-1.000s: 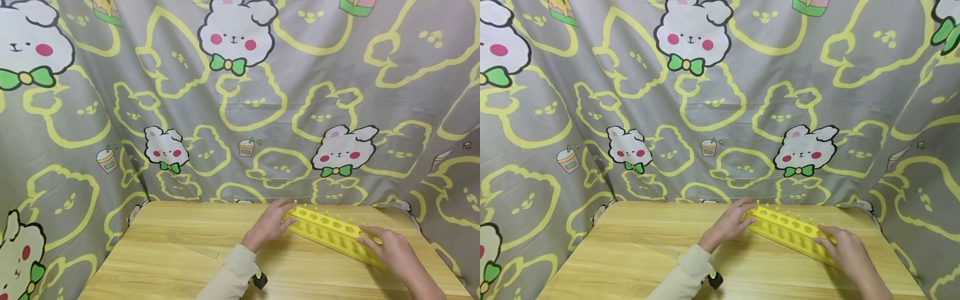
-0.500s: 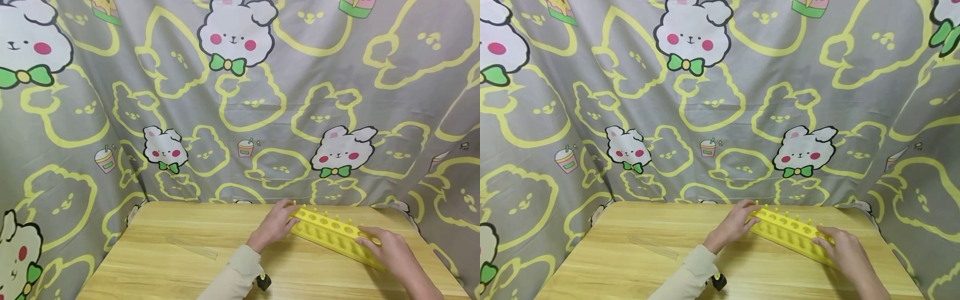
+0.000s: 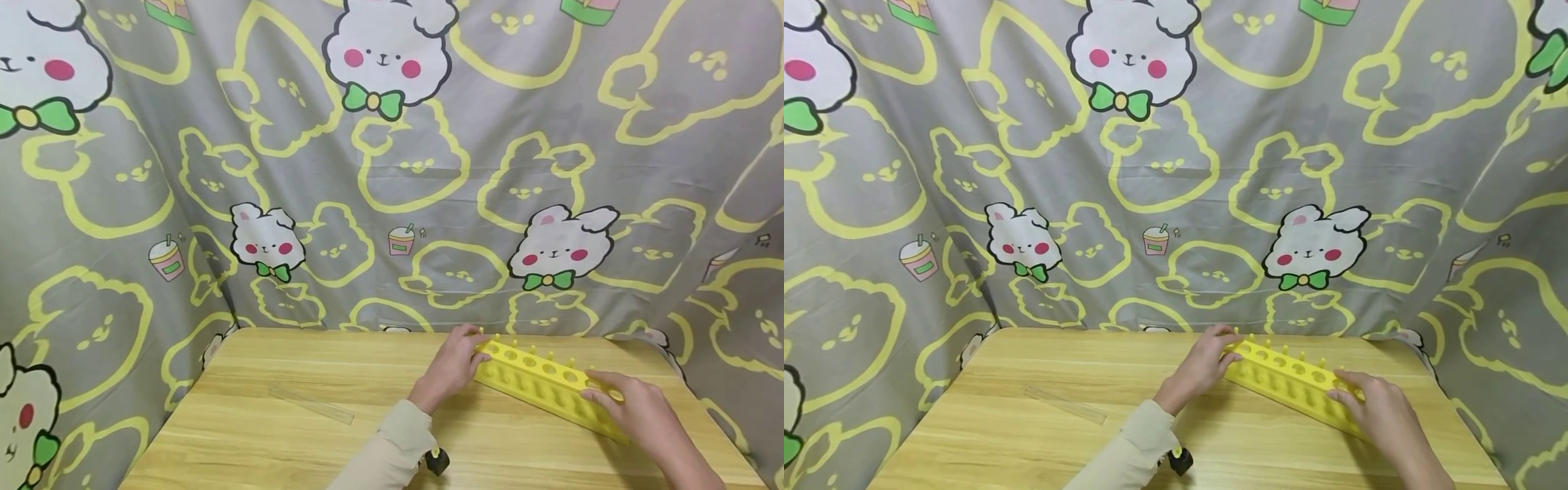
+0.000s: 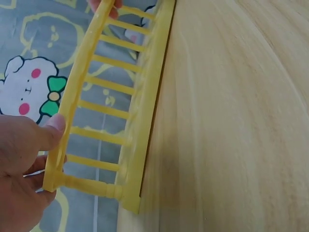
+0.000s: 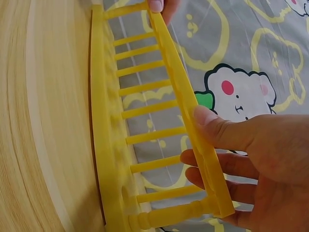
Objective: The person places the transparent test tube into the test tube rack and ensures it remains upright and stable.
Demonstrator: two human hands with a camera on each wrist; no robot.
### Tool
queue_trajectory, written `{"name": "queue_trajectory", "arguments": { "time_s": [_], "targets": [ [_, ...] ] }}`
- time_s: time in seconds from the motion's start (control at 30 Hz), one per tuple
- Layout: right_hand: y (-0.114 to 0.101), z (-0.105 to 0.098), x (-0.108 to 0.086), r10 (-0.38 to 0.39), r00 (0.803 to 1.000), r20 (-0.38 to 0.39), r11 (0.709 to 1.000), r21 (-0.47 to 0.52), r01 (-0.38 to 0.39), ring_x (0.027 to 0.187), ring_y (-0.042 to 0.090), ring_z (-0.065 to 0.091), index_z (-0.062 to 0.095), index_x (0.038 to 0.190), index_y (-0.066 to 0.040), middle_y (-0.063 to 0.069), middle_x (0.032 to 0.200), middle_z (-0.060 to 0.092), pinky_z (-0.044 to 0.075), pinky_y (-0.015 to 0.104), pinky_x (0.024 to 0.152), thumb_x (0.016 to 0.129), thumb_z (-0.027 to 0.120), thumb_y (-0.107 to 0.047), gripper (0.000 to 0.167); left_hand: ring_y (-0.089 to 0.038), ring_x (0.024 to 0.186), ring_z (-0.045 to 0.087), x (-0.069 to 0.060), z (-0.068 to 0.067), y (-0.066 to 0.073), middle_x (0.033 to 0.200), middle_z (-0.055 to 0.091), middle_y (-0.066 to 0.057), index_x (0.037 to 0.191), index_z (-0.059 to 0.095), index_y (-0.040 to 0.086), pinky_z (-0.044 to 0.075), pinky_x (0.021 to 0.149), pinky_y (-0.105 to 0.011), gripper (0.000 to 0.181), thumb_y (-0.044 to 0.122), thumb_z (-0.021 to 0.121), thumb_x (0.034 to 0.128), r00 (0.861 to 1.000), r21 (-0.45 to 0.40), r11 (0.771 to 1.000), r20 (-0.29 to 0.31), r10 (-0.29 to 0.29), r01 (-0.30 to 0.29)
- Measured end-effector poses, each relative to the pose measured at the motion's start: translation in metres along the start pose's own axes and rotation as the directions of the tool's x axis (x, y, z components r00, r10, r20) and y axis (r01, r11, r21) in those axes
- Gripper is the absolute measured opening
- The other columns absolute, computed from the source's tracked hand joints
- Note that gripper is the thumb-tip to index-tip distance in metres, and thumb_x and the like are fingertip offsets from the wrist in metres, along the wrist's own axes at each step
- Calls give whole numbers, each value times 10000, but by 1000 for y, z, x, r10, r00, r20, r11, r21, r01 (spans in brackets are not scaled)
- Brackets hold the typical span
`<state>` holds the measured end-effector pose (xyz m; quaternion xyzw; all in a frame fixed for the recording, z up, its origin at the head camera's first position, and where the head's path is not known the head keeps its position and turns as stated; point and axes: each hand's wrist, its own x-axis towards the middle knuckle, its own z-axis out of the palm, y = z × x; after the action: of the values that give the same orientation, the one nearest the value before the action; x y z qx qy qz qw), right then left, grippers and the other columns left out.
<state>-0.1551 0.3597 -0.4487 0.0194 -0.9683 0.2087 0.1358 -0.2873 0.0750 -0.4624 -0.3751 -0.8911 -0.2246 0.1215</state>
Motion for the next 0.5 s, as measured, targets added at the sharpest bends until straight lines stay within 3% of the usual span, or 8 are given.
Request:
{"name": "queue_trajectory", "arguments": {
  "time_s": [0.1,0.37,0.5],
  "targets": [
    [0,1,-2,9,1000,5,1000,3,-9,556,188,467,704,1225,39,346,1136,676,535,539,668,939,763,-316,460,-174,1233,559,-1,2,1,1326,609,-60,1343,682,117,462,1041,-193,403,285,698,977,1000,5,1000,0,-13,13],
    [0,1,-2,20,1000,18,1000,-3,-19,621,196,526,701,1233,37,356,1162,662,531,626,728,953,748,-320,457,-180,1208,565,-3,2,3,1302,619,-68,1322,693,95,470,1022,-181,399,272,709,965,999,-2,1000,-34,-14,14],
    [-1,2,-1,8,1000,-4,1000,-5,-8,582,182,452,707,1226,31,352,1150,668,532,585,693,945,759,-305,440,-178,1202,566,-2,2,2,1297,617,-59,1323,691,92,475,1008,-170,403,263,713,959,998,-21,1000,-55,-23,22]
  ]
}}
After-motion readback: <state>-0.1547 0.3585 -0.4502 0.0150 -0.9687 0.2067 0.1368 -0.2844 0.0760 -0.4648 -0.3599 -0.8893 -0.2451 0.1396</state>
